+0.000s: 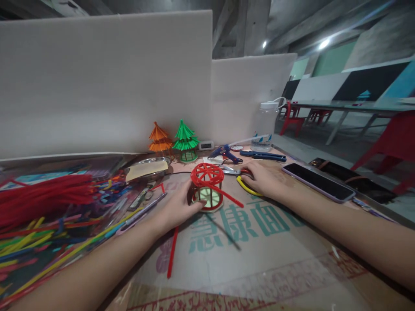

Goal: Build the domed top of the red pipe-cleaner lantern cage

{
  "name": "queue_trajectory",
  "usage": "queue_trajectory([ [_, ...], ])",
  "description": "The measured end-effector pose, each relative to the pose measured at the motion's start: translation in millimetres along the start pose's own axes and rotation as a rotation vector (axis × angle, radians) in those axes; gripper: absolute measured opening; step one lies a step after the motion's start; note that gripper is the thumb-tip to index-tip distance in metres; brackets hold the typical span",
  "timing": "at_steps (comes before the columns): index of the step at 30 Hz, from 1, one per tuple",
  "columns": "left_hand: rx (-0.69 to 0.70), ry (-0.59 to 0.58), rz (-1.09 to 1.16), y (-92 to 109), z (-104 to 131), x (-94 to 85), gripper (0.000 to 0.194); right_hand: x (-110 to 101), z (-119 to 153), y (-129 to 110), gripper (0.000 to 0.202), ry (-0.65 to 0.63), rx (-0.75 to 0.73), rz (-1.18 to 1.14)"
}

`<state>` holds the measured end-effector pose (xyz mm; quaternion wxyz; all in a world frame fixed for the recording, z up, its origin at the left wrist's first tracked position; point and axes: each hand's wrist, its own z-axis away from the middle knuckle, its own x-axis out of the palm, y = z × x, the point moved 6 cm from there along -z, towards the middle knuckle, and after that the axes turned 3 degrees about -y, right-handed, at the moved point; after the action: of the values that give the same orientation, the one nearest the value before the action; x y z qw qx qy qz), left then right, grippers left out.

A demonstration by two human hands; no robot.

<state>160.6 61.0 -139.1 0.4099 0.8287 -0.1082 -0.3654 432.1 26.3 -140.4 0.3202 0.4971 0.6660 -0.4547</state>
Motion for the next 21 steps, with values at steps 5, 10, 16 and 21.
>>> queue_trajectory([
  [5, -0.018, 0.036, 0.064, -9.9, 0.0, -0.5, 0.057, -15.5, -27.7, 10.6, 0.040, 0.031, 0.069, -0.041],
  [10, 0.070, 0.148, -0.070, -7.4, 0.9, -7.7, 0.061, -5.9, -81.2, 26.2, 0.055, -0.066, 0.140, -0.119],
  [16, 0.139, 0.216, -0.154, -4.8, 1.4, -10.0, 0.064, 29.3, -107.5, 20.7, 0.054, -0.142, 0.224, -0.154],
  [21, 0.162, 0.223, -0.205, -5.5, 1.3, -9.7, 0.062, 30.3, -106.4, 17.0, 0.034, -0.067, 0.279, -0.185],
])
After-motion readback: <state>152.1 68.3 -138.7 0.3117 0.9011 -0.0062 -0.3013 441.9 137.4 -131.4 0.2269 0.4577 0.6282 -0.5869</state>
